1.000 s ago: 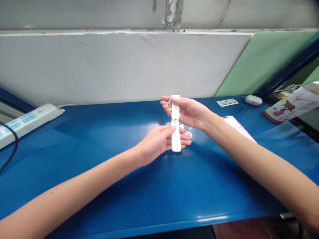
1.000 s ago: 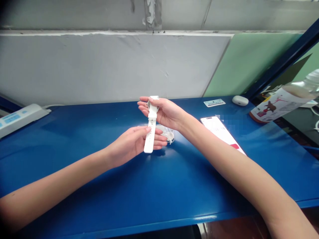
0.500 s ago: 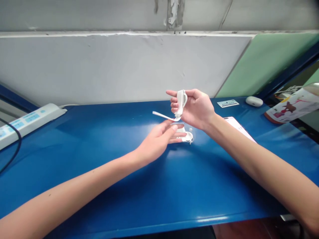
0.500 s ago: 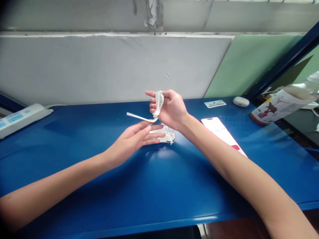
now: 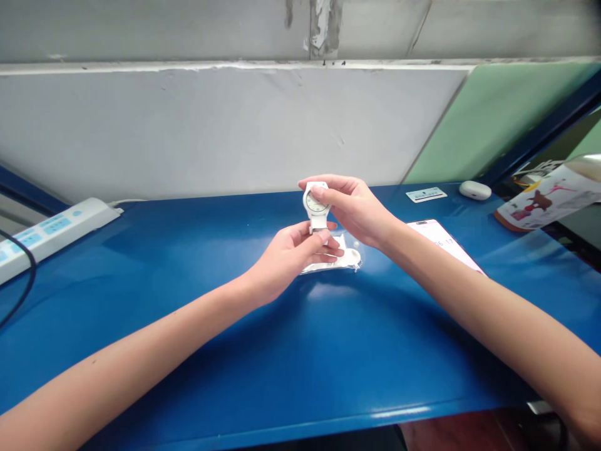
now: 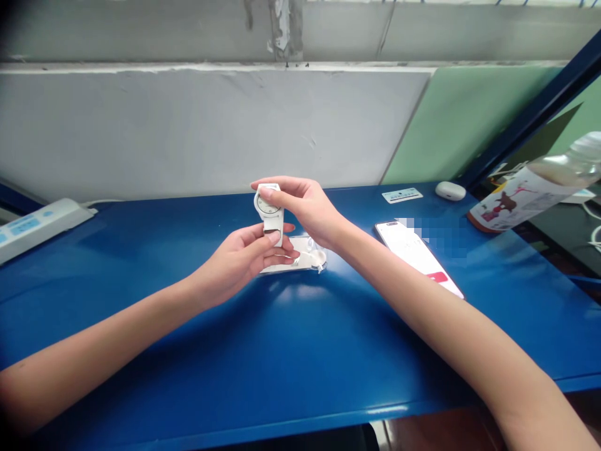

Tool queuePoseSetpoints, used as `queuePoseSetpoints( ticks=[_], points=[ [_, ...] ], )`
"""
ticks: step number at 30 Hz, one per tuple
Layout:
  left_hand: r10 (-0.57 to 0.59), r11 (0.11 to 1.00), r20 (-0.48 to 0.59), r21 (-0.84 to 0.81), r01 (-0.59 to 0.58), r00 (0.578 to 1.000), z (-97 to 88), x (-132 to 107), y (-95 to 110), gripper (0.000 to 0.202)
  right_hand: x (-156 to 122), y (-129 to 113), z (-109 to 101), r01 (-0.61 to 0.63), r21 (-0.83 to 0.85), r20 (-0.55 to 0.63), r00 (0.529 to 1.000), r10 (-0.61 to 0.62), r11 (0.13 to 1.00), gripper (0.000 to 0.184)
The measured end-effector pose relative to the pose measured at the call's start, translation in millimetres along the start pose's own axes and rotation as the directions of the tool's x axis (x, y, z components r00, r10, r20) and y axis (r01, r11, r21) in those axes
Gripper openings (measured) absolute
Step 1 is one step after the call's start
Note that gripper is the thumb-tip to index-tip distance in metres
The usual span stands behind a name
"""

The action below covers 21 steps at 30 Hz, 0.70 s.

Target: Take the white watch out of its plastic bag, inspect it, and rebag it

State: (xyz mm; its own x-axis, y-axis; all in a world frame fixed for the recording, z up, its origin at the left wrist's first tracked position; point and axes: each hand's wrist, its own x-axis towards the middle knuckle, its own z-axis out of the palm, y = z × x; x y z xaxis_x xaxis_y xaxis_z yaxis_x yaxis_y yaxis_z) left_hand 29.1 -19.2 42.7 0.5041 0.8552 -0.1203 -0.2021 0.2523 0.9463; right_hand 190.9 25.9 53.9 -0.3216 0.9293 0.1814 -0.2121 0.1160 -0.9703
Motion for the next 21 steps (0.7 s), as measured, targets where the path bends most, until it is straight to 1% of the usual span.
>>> queuePoseSetpoints(
  ticks=[3, 5, 8, 14, 18, 21],
  points=[
    [0.003, 0.999, 0.046, 0.043, -0.005, 0.999, 2.3, -1.4, -1.4, 0.020, 1.0, 2.1, -1.2, -0.090, 0.091, 0.075, 0.994, 0.083, 0.992, 0.014],
    [-0.001, 0.999, 0.072, 0.049, -0.002, 0.997, 3.6, -2.1, -2.5, 0.018, 1.8, 3.7, -2.2, -0.157, 0.169, 0.158, 0.979, 0.130, 0.973, 0.017],
    [-0.030, 0.999, 0.084, 0.040, 0.027, 0.996, 4.3, -2.7, -3.8, 0.016, 1.9, 3.8, -2.9, -0.199, 0.247, 0.248, 0.959, 0.137, 0.948, 0.022],
    [-0.131, 0.991, 0.141, 0.018, 0.130, 0.981, 4.3, -3.1, -2.4, 0.022, -2.0, -2.1, -2.0, -0.193, 0.250, 0.317, 0.942, 0.108, 0.949, 0.028],
    [-0.179, 0.984, 0.154, 0.009, 0.179, 0.972, 5.4, -3.6, -1.5, 0.031, -1.7, -3.2, -1.7, -0.203, 0.287, 0.318, 0.942, 0.106, 0.936, 0.032],
    [-0.200, 0.979, 0.154, 0.004, 0.202, 0.968, 5.6, -4.2, -1.4, 0.035, 0.2, -2.8, -0.9, -0.229, 0.315, 0.313, 0.941, 0.127, 0.921, 0.028]
  ],
)
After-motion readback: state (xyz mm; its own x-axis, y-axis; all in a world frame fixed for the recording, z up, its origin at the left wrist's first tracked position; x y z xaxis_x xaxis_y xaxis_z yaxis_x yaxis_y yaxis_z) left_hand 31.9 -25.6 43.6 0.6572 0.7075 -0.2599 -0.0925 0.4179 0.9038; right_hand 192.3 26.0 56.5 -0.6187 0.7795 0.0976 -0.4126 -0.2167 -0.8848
